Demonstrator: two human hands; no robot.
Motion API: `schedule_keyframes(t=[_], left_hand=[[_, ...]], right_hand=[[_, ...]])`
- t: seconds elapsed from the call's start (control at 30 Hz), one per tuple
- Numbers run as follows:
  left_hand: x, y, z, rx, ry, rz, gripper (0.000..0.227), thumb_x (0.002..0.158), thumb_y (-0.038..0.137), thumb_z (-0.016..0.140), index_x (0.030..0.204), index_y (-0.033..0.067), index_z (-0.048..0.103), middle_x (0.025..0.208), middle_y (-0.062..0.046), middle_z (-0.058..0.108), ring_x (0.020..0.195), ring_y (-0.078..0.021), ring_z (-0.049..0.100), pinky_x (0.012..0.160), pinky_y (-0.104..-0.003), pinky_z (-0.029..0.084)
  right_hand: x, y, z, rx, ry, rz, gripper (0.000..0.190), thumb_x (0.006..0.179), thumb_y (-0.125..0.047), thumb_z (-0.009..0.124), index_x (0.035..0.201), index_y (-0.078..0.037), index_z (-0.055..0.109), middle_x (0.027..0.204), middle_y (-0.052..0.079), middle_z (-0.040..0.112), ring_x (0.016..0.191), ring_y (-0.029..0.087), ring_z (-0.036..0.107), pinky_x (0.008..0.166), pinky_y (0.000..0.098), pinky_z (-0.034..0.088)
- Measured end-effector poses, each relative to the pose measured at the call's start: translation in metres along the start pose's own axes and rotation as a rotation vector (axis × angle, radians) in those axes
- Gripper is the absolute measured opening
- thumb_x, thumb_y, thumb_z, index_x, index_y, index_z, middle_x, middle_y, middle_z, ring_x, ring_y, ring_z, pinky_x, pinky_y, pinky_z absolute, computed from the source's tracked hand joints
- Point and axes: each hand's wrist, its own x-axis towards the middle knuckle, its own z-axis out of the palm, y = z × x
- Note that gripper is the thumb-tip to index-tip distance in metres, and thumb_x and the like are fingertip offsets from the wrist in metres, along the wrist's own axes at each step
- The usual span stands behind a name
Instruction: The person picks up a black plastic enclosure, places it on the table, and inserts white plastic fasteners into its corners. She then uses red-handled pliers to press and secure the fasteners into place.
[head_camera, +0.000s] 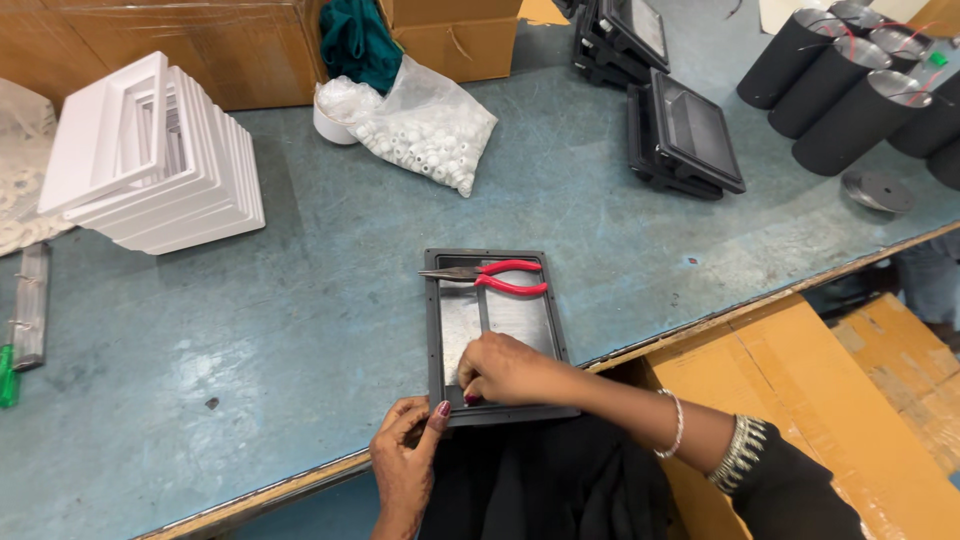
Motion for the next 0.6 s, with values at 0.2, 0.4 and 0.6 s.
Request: schedule_keyframes(t=[0.2, 0.4, 0.6], left_hand=[[0.001, -0.007, 0.001, -0.024, 0.007, -0.003, 0.027, 0.085, 0.02, 0.078, 0.093, -0.0054, 0.079, 0.091, -0.006, 0.071, 0.074, -0.0119, 0.065, 0.066, -0.025, 0.051], [0.004, -0.008, 0.0, -0.013, 0.014, 0.049, 0.026, 0.083, 0.019, 0.079, 0.09, -0.006, 0.078, 0.089, -0.005, 0.07, 0.07, -0.011, 0.062, 0.063, -0.025, 0.048], [0.002, -0.005, -0.002, 0.021, -0.001, 0.025, 0.027, 0.082, 0.021, 0.08, 0.088, -0.0059, 0.077, 0.085, -0.005, 0.069, 0.067, -0.0121, 0.059, 0.06, -0.027, 0.046]], right_hand=[[0.02, 0.011, -0.02, 0.133, -0.264, 0.101, 0.014, 0.078, -0.012, 0.077, 0.09, -0.006, 0.079, 0.08, 0.009, 0.078, 0.074, 0.023, 0.077, 0.069, 0.0347, 0.059], [-0.024, -0.015, 0.026, -0.199, 0.28, -0.033, 0.009, 0.082, -0.012, 0.074, 0.085, -0.004, 0.077, 0.088, 0.013, 0.073, 0.089, 0.031, 0.07, 0.078, 0.0406, 0.055], [-0.035, -0.015, 0.03, -0.19, 0.332, -0.126, 0.012, 0.083, -0.011, 0.072, 0.091, -0.002, 0.073, 0.094, 0.012, 0.069, 0.096, 0.034, 0.065, 0.085, 0.0422, 0.052]])
